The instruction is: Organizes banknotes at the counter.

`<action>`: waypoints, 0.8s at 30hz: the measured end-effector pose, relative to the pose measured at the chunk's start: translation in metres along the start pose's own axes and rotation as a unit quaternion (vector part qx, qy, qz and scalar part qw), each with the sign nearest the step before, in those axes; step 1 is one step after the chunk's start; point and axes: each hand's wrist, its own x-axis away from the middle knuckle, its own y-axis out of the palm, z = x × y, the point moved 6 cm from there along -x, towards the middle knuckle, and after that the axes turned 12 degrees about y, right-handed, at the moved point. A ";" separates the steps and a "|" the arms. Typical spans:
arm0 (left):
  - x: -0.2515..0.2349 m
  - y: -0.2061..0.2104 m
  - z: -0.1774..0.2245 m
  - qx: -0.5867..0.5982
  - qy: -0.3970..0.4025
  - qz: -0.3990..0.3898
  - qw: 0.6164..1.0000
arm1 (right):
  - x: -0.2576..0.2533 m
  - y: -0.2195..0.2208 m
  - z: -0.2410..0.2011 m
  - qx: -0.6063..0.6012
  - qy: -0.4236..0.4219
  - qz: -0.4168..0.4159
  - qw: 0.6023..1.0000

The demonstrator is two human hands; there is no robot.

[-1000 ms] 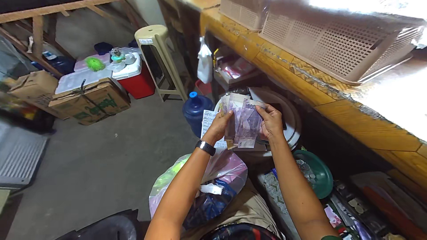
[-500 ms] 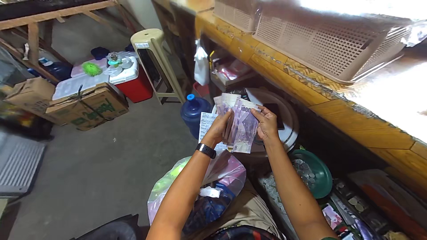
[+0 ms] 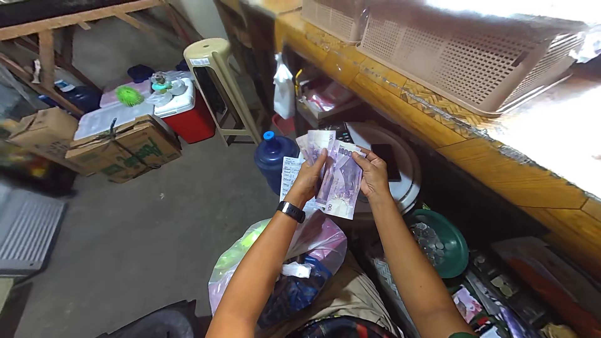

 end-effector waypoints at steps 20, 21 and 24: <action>0.014 0.017 0.027 -0.090 0.002 -0.019 0.996 | 0.028 0.039 -0.024 0.258 -0.183 -0.077 0.946; 0.008 0.017 0.039 -0.052 0.025 -0.002 0.998 | 0.034 0.046 -0.025 0.279 -0.170 -0.098 0.940; -0.011 0.042 0.085 0.038 0.076 0.011 0.996 | 0.040 0.074 -0.062 0.334 -0.154 -0.111 0.923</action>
